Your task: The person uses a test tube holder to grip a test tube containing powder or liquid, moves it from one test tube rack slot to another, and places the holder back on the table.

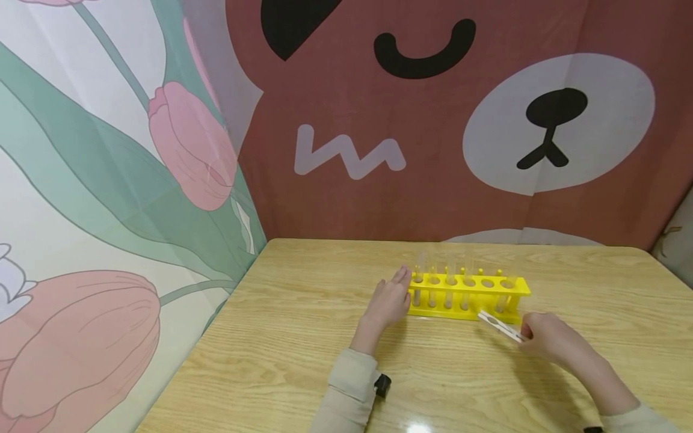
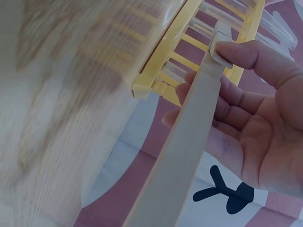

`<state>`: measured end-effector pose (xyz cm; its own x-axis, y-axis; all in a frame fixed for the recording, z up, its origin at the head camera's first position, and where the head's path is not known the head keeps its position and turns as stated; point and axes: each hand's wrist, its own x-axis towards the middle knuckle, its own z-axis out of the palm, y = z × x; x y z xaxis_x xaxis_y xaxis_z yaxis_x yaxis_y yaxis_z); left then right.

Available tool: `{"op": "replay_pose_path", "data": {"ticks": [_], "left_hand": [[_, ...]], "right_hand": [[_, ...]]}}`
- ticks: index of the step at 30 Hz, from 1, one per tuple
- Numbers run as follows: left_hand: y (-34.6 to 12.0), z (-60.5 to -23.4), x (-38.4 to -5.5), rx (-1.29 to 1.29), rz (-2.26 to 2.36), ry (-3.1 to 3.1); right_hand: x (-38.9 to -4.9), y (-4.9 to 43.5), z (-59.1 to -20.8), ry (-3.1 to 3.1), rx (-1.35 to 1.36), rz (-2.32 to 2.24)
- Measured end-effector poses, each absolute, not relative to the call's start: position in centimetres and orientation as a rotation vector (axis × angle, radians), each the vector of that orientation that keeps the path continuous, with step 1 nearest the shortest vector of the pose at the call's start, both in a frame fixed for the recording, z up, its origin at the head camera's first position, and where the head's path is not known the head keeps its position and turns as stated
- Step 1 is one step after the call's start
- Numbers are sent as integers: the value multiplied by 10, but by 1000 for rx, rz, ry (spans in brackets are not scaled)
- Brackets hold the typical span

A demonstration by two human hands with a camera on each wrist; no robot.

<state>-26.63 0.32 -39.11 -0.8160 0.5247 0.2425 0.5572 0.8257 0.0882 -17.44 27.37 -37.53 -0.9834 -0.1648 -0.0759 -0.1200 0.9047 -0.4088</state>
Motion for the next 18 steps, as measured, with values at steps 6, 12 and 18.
{"op": "replay_pose_path", "data": {"ticks": [6, 12, 18], "left_hand": [[3, -391, -266, -840, -254, -2807], [3, -391, -266, -834, -266, -2810], [2, -392, -266, -834, -270, -2815]], "right_hand": [[-173, 273, -376, 2966, -214, -630], [-173, 273, -377, 2980, -229, -624], [-172, 272, -377, 2987, -228, -593]]}}
